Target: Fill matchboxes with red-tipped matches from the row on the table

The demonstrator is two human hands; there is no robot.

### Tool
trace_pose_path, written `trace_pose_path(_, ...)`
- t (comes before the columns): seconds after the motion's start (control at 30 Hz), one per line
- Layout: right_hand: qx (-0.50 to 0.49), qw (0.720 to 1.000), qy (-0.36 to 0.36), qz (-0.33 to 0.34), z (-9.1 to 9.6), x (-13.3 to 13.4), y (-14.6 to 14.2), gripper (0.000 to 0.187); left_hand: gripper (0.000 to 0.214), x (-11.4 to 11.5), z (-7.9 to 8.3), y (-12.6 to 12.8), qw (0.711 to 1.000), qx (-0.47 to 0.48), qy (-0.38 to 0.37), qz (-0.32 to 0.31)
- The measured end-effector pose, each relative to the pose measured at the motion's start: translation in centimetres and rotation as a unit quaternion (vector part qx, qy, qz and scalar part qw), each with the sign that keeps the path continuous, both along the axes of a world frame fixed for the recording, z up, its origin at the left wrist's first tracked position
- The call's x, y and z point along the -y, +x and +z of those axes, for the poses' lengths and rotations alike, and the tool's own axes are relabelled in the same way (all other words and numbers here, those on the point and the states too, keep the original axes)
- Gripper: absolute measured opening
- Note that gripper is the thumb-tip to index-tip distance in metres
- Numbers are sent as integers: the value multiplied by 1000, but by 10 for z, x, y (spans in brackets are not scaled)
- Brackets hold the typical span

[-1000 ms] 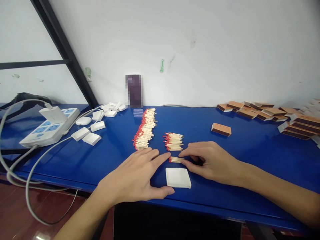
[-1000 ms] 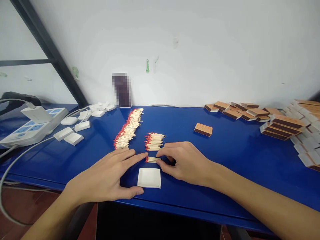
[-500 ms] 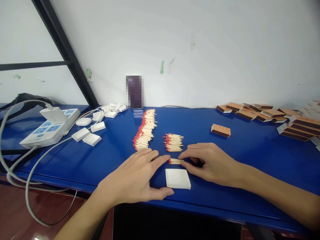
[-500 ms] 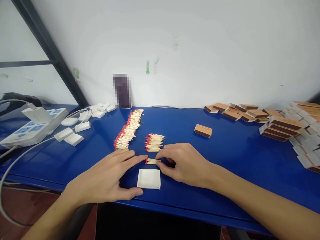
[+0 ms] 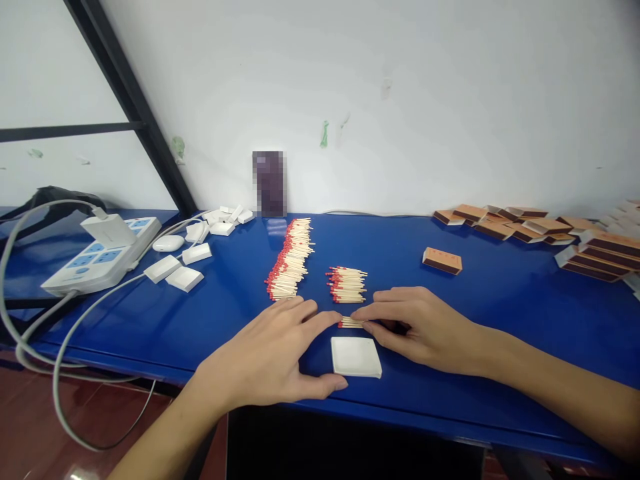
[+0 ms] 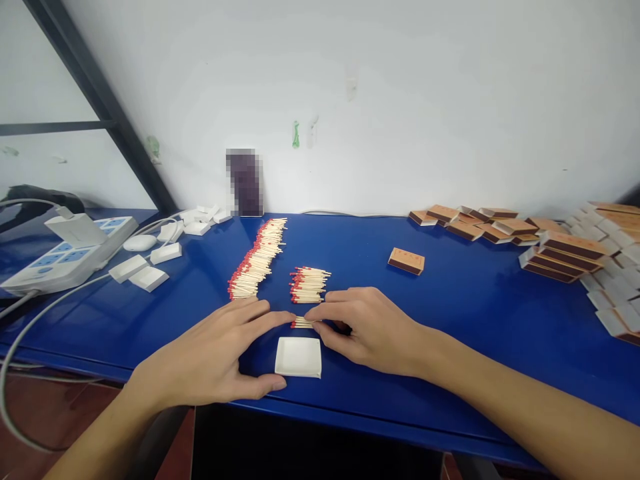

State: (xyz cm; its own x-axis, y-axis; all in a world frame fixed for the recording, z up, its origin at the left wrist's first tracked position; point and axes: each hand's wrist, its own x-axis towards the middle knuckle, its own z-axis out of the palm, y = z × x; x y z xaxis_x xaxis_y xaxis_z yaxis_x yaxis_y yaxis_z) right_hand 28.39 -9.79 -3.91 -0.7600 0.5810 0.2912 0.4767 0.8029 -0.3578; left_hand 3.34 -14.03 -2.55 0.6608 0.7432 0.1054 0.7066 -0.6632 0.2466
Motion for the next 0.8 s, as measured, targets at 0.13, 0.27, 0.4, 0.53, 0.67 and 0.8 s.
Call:
trace_pose_path(0.13, 13, 1000, 10, 1, 0, -2, 0, 25, 63, 0, 0, 0, 1000, -3, 2, -2)
trace_pose_path(0.27, 15, 1000, 5, 2, -1, -2, -1, 25, 64, 0, -1, -1, 1000, 0, 11, -5)
trace_pose_path(0.4, 15, 1000, 2, 1, 0, -2, 0, 25, 64, 1, -1, -1, 1000, -1, 12, -4)
trace_pose_path(0.53, 17, 1000, 5, 8, 1, -2, 1, 26, 67, 0, -2, -1, 1000, -3, 15, -2)
trace_pose_path(0.67, 10, 1000, 8, 10, 1, -2, 0, 26, 72, 1, -3, -2, 1000, -10, 20, 3)
trace_pose_path(0.8, -19, 999, 15, -37, -1, -3, -1, 29, 68, 1, -2, -2, 1000, -17, 13, 4)
